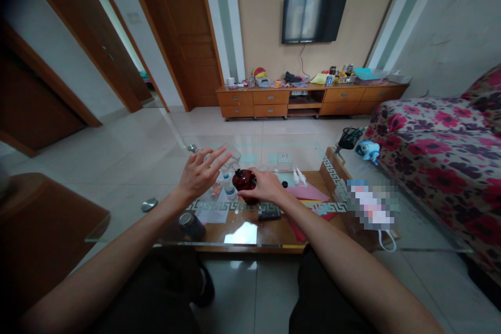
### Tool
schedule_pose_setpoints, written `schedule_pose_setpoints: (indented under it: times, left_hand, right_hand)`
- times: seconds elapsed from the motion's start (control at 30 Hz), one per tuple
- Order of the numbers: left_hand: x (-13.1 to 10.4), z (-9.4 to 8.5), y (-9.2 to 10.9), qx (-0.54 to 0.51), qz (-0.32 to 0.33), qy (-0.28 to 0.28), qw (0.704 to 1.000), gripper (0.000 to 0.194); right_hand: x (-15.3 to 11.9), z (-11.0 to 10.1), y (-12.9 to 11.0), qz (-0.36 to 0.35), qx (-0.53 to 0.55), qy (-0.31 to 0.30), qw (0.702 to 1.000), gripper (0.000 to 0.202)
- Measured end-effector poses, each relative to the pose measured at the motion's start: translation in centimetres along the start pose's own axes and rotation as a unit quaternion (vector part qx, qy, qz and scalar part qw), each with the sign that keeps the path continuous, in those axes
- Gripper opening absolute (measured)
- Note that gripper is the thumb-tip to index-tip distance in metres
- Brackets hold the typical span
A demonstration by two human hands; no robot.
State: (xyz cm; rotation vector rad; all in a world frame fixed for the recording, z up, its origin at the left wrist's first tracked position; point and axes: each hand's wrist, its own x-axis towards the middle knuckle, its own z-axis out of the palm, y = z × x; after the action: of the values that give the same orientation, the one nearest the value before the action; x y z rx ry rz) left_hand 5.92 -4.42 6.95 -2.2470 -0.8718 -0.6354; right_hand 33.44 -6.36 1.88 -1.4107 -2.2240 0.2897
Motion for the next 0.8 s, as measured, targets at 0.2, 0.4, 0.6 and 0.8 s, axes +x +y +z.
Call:
schedule_pose_setpoints:
  times: [0.2,0.4,0.6,0.8]
  left_hand:
    - [-0.08,-0.16,0.00,0.013,0.001,-0.003,1.000,0.072]
    - [-0.14,-0.11,0.12,0.007,0.005,-0.008,1.000,0.073]
    - [-0.16,0.00,0.03,-0.005,0.010,0.001,1.000,0.074]
    - [-0.29,0.01,-0.09,0.018,0.021,-0.020,0.999,0.068]
  right_hand:
    - [-0.03,-0.04,0.00,-0.005,0.003,-0.003,1.000,0.083]
    - [0.04,0.31,0.08,0.003,0.011,0.001,1.000,0.085]
    - [0.00,0.28,0.02,0.002,0.024,0.000,1.000,0.084]
    - [-0.01,0.38,0.01,0.001,0.030,-0.003,1.000,0.084]
